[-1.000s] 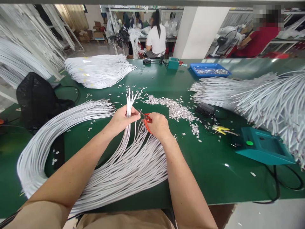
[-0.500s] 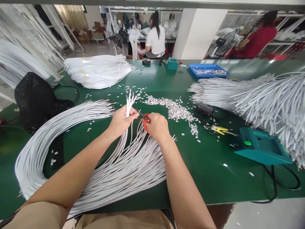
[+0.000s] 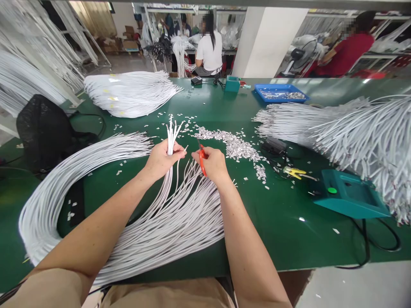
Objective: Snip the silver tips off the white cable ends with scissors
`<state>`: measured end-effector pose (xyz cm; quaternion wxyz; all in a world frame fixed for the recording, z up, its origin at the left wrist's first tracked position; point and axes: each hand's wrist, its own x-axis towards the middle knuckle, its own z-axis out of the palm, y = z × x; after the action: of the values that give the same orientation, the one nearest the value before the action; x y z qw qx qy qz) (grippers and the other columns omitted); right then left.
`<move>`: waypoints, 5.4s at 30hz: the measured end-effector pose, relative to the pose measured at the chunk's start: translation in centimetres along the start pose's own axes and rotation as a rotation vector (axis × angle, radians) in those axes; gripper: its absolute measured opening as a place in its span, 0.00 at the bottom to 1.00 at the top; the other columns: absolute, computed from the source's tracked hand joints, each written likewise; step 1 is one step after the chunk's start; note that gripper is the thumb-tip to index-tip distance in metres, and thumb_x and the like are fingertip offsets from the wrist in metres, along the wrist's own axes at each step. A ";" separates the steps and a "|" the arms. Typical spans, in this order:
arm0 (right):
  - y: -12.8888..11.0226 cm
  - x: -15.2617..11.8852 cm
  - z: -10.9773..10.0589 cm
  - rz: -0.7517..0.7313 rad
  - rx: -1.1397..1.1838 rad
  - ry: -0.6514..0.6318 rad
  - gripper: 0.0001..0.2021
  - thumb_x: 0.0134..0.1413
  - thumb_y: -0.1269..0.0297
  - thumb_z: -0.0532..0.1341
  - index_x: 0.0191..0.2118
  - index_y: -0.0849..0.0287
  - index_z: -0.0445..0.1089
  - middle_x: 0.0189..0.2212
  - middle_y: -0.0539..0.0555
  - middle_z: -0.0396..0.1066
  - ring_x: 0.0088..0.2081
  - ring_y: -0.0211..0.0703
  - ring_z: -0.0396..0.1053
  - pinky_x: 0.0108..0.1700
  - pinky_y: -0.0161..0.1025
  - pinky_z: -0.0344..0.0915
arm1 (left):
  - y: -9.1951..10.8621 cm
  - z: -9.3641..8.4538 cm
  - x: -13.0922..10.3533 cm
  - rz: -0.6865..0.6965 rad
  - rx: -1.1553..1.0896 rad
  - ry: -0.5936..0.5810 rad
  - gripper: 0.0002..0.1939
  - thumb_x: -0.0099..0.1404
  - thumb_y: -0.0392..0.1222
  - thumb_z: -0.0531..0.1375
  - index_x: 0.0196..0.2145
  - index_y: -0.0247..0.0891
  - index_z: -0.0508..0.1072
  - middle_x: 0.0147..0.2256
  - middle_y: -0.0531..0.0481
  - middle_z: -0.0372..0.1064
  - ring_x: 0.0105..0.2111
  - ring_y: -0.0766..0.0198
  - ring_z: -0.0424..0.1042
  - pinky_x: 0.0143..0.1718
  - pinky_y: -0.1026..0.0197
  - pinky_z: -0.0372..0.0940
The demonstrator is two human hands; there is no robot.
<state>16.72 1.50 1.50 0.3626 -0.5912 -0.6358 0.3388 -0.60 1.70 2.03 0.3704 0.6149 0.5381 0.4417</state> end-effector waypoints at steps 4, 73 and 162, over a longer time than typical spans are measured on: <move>-0.2 0.1 0.7 -0.020 0.532 0.036 0.10 0.46 0.57 0.64 0.32 0.58 0.77 0.31 0.50 0.75 0.33 0.39 0.69 0.40 0.37 0.64 | 0.1 0.2 -0.3 0.035 0.093 0.016 0.11 0.53 0.42 0.64 0.28 0.40 0.64 0.32 0.52 0.75 0.33 0.60 0.73 0.39 0.57 0.64; -0.7 -0.3 -0.4 0.040 0.052 -0.012 0.12 0.48 0.54 0.62 0.29 0.58 0.74 0.26 0.50 0.71 0.29 0.39 0.64 0.34 0.38 0.60 | 1.6 -0.4 -0.3 -0.114 -0.240 -0.022 0.20 0.45 0.41 0.71 0.32 0.38 0.66 0.33 0.52 0.72 0.32 0.65 0.69 0.35 0.59 0.63; -0.2 0.2 0.2 -0.039 0.583 0.429 0.10 0.48 0.58 0.62 0.31 0.60 0.74 0.34 0.53 0.76 0.38 0.41 0.71 0.45 0.39 0.66 | 0.6 0.4 -0.8 -0.184 -0.328 -0.153 0.18 0.59 0.55 0.64 0.40 0.39 0.77 0.51 0.44 0.70 0.52 0.55 0.69 0.47 0.54 0.73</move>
<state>16.43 1.65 1.52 0.6476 -0.5083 -0.4329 0.3672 -0.01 0.80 2.31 0.5445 0.5262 0.4831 0.4396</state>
